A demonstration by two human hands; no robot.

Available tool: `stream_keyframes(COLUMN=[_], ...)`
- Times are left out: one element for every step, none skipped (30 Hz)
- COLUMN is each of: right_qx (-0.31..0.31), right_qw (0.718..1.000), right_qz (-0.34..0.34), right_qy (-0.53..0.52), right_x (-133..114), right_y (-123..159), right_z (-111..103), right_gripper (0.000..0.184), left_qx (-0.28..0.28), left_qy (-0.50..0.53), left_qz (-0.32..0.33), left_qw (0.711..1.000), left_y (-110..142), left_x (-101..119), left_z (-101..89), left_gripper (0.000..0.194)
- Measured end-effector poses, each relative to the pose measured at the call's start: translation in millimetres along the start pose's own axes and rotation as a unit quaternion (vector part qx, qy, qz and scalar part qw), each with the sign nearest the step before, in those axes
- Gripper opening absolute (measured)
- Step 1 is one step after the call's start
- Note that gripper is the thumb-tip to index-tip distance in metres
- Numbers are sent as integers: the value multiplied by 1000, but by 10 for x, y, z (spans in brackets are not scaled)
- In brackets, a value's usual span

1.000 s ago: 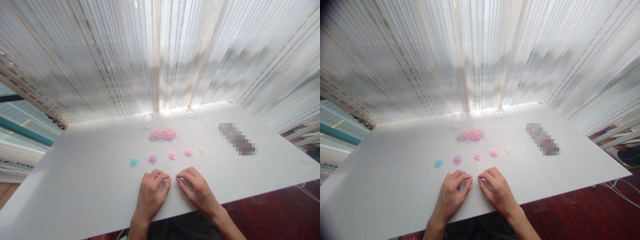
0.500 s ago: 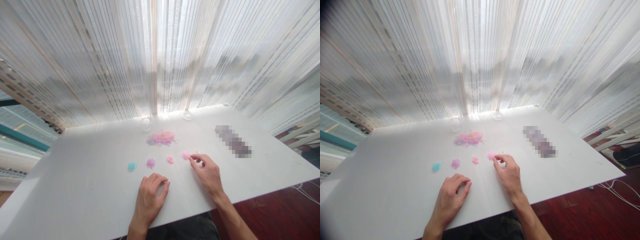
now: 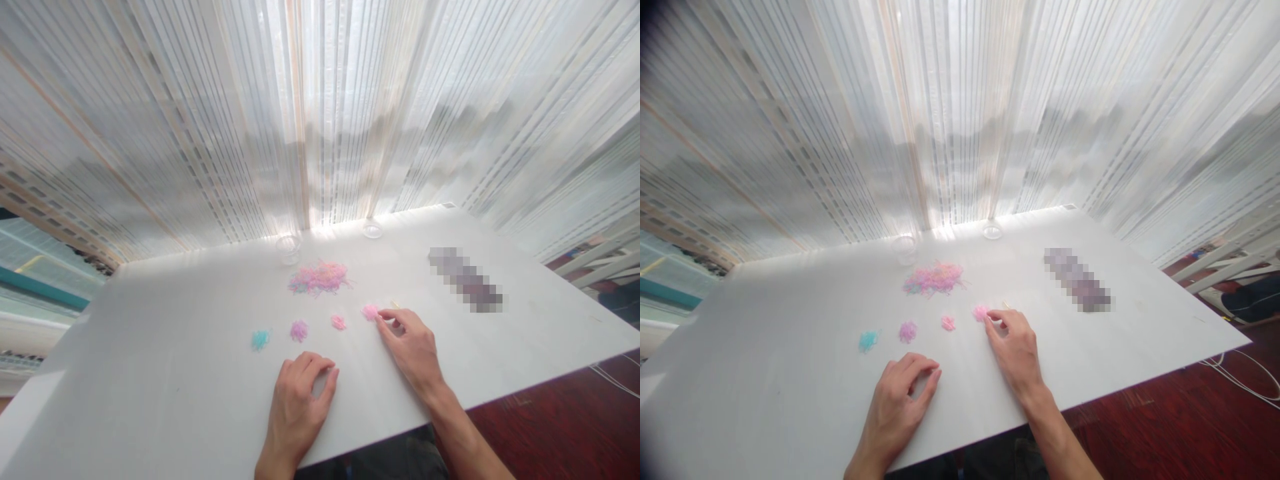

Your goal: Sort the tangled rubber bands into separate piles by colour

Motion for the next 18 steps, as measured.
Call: stream_keyframes(right_qx=[3,5,6,7,8,10,12,14,13,10,5,-1,-7,-11,-12,-12,-11,-8], right_qw=[1000,1000,1000,1000,1000,1000,1000,1000,1000,1000,1000,1000,999,999,999,999,999,999], right_qz=[-2,-4,-6,-7,-7,-7,-8,-10,-13,-18,-24,-30,-35,-38,-40,-40,-39,-38], right_qy=[0,0,1,2,4,6,8,9,9,8,6,4,1,-1,-4,-8,-13,-18], right_x=[1,5,11,18,27,36,45,52,57,59,61,61,62,63,67,73,81,91], right_y=[0,2,7,14,22,30,38,43,47,50,50,50,48,47,46,45,45,45], right_z=[2,4,5,5,3,1,0,-1,-1,1,5,10,15,19,23,26,28,30], right_gripper=[43,41,38,35,31,28,24,22,20,19,19,19,19,20,20,21,21,21], left_qx=[-2,-3,0,2,4,5,5,5,6,7,9,10,11,11,11,11,9,9], left_qy=[0,0,1,2,1,1,0,0,0,0,0,1,0,0,0,-2,-3,-7], left_qz=[0,0,0,0,-1,-2,-4,-6,-7,-7,-7,-7,-8,-8,-8,-9,-9,-12], left_qw=[1000,1000,1000,1000,1000,1000,1000,1000,1000,1000,1000,1000,1000,1000,1000,1000,1000,1000], left_y=[2,2,1,0,-2,-5,-9,-13,-17,-23,-28,-34,-39,-43,-45,-46,-46,-45], left_x=[-1,-2,-2,-1,1,2,4,5,7,9,11,13,15,17,17,16,14,9], left_z=[0,-2,-5,-7,-9,-10,-10,-10,-9,-8,-8,-8,-8,-9,-9,-8,-6,-1], left_gripper=[11,11,12,12,12,13,14,15,16,17,17,18,19,19,20,21,21,22])
Point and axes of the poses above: each hand's wrist, its own y-axis away from the middle knuckle, its own z-axis out of the palm, x = y × z, the point moved 2 cm from there along -y, towards the middle knuckle, and after that the axes turned 14 degrees about -y, right-handed, at the moved point
